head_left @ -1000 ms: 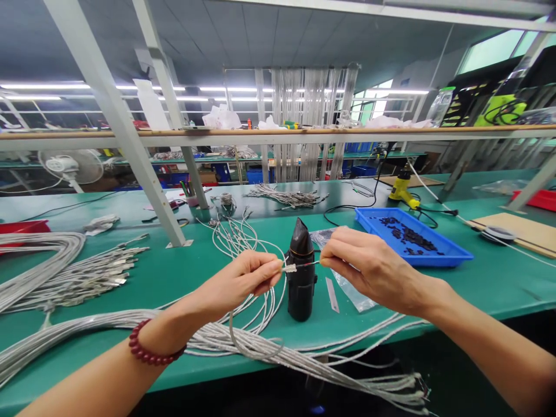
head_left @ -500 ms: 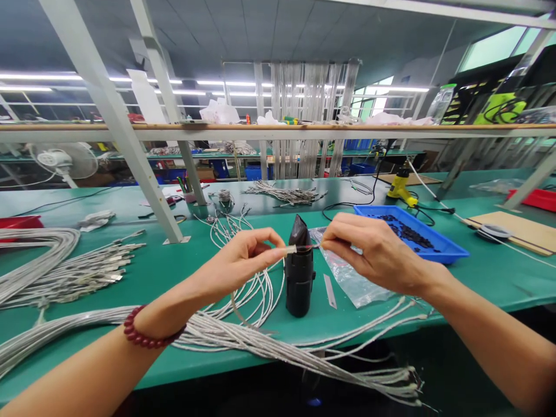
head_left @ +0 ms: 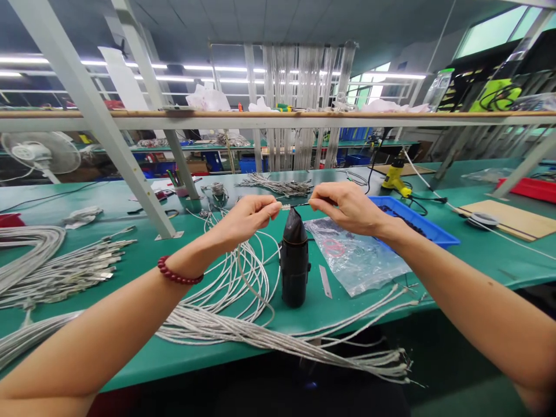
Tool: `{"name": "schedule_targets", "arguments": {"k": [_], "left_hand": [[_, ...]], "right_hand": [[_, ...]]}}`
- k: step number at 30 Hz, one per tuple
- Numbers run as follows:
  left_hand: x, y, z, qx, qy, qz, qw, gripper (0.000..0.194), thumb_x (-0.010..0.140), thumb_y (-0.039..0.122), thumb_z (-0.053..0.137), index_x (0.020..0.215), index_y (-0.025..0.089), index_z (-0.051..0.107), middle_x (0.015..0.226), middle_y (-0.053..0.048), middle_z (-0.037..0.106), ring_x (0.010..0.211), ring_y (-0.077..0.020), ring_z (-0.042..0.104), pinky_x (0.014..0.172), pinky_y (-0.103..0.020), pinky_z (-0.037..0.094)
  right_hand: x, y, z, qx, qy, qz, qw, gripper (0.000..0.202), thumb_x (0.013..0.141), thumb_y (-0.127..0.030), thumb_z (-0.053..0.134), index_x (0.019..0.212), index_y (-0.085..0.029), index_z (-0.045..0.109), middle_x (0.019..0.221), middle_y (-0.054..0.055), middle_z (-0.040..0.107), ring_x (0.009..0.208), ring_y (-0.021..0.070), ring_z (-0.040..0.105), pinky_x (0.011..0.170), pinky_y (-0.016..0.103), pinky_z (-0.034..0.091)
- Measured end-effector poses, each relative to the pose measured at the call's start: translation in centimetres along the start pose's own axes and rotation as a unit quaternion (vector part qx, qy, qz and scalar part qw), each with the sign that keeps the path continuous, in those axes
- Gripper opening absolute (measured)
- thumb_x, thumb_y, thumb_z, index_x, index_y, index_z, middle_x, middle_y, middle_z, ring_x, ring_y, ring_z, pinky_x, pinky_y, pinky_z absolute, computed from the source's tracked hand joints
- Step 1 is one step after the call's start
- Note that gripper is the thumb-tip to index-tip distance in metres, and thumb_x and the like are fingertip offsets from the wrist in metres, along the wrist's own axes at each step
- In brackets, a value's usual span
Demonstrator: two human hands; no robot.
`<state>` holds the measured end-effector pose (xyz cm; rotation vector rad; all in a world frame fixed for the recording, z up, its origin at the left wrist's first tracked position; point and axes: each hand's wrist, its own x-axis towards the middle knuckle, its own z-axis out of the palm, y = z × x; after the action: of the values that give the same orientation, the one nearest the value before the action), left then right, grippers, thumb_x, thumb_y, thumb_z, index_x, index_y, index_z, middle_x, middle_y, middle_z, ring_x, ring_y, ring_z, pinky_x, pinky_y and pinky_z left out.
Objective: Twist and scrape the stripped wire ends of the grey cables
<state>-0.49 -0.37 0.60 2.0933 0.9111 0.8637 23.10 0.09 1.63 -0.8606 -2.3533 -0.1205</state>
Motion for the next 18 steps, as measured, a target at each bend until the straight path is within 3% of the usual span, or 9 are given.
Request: {"name": "schedule_targets", "arguments": {"k": [7, 12, 16, 18], "left_hand": [[0.2, -0.3, 0.1, 0.029, 0.009, 0.004, 1.0, 0.036, 0.093, 0.033, 0.047, 0.061, 0.019, 0.04, 0.058, 0.006, 0.032, 0.052, -0.0095, 0.028, 0.05, -0.024, 0.022], [0.0, -0.4, 0.4, 0.002, 0.021, -0.011, 1.0, 0.025, 0.091, 0.03, 0.055, 0.07, 0.017, 0.051, 0.053, 0.008, 0.033, 0.048, -0.0081, 0.029, 0.047, -0.023, 0.019], [-0.6, -0.5, -0.4, -0.015, 0.071, 0.002, 0.997, 0.017, 0.089, 0.029, 0.059, 0.077, 0.017, 0.057, 0.056, 0.004, 0.051, 0.051, -0.0083, 0.041, 0.048, -0.021, 0.028], [-0.9, -0.8, -1.7, -0.008, 0.127, 0.012, 0.992, 0.017, 0.087, 0.027, 0.061, 0.075, 0.016, 0.06, 0.062, 0.002, 0.058, 0.055, -0.0087, 0.046, 0.052, -0.021, 0.033]], "right_hand": [[-0.2, 0.6, 0.4, -0.001, 0.007, -0.005, 1.0, 0.02, 0.092, -0.019, 0.053, 0.072, -0.017, 0.055, 0.067, -0.002, 0.055, 0.061, 0.0122, 0.045, 0.063, 0.025, 0.034], [-0.5, 0.6, 0.6, 0.009, 0.032, 0.009, 0.999, 0.015, 0.089, -0.02, 0.059, 0.074, -0.017, 0.059, 0.068, -0.001, 0.059, 0.061, 0.0124, 0.05, 0.061, 0.025, 0.037], [-0.9, -0.4, -0.2, 0.011, 0.099, 0.015, 0.995, 0.006, 0.088, -0.023, 0.063, 0.087, -0.018, 0.067, 0.078, 0.002, 0.065, 0.068, 0.0152, 0.057, 0.064, 0.028, 0.043], [-1.5, -1.2, -1.1, 0.0, 0.156, 0.04, 0.987, 0.017, 0.087, -0.027, 0.064, 0.102, -0.019, 0.067, 0.081, 0.003, 0.066, 0.071, 0.017, 0.059, 0.067, 0.031, 0.045]]}}
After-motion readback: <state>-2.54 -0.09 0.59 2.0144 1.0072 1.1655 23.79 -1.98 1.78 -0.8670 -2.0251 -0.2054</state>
